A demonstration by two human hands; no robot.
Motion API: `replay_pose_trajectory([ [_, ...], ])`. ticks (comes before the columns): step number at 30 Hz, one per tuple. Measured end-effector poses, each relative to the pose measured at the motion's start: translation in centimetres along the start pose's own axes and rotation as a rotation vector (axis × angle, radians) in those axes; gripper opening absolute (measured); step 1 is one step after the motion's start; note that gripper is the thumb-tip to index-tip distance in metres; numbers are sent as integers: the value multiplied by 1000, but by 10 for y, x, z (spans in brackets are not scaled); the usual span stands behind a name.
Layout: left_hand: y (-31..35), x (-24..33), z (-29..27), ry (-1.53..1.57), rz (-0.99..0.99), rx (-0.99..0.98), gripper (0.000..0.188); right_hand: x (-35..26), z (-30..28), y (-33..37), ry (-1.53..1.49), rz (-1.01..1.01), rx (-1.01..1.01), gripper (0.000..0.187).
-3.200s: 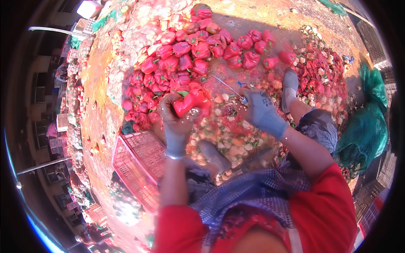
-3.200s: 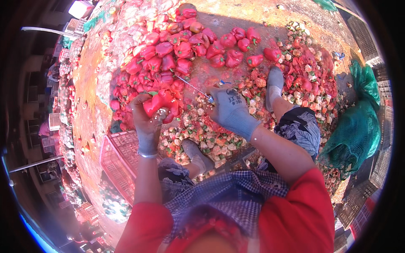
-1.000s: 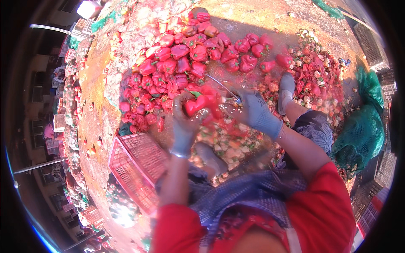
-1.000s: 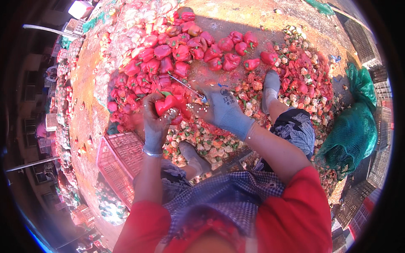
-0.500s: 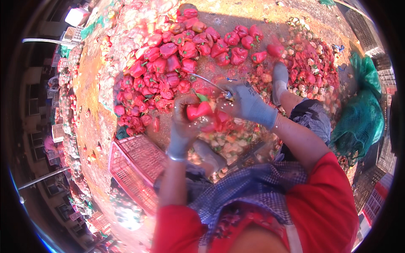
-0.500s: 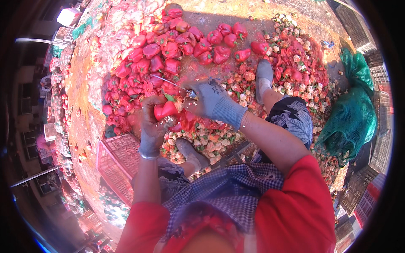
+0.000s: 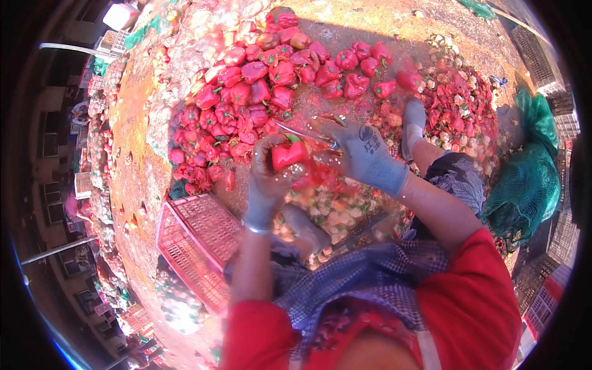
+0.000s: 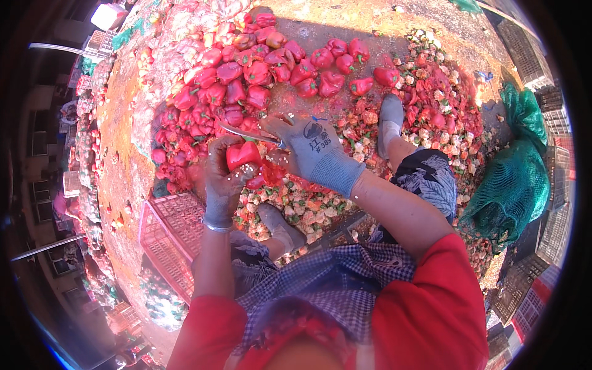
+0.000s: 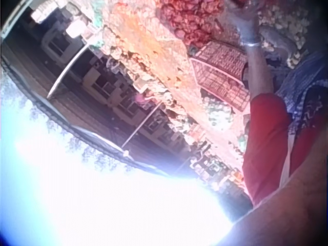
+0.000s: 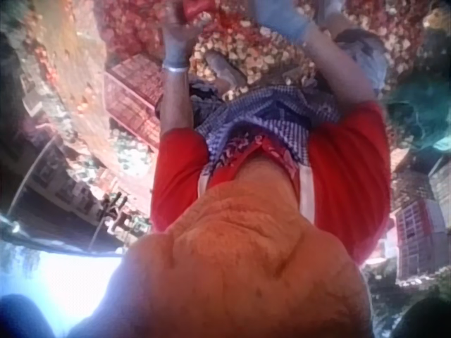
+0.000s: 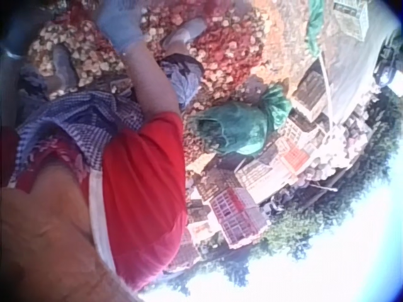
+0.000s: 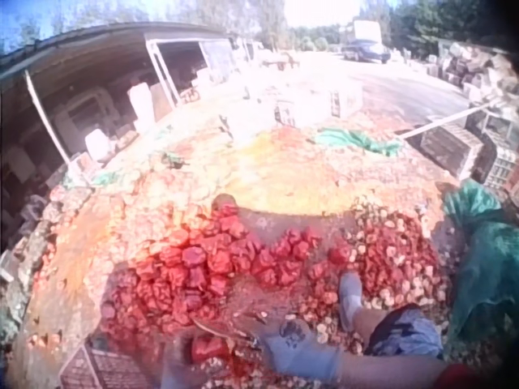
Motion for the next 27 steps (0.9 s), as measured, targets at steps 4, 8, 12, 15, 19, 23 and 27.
replay_pose_trajectory([
  [4,0,10,16,160,-89,36,65,-1,12,5,-47,-57,-33,66],
  [8,2,-1,24,67,-45,9,70,7,20,3,-7,-15,-87,68],
  [12,1,6,34,245,-133,-90,75,13,17,2,-23,-36,-83,69],
  [15,3,11,30,229,-130,-76,71,11,12,-2,-48,-36,-127,68],
  [19,7,2,29,277,-158,-136,71,8,10,-7,-156,-119,-135,67],
  [23,7,2,26,356,-151,-134,74,-1,11,-6,-46,-82,-162,66],
  [27,12,-7,36,282,-170,-127,74,-14,13,-4,165,-43,-176,60],
])
Point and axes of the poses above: each hand's wrist, its own y-axis away from the middle knuckle, its own z-axis out of the palm, x = y × z, the point moved 10 cm from there along -y, towards the middle knuckle, and after that the axes turned 11 degrees about -y, right-handed, at the moved point
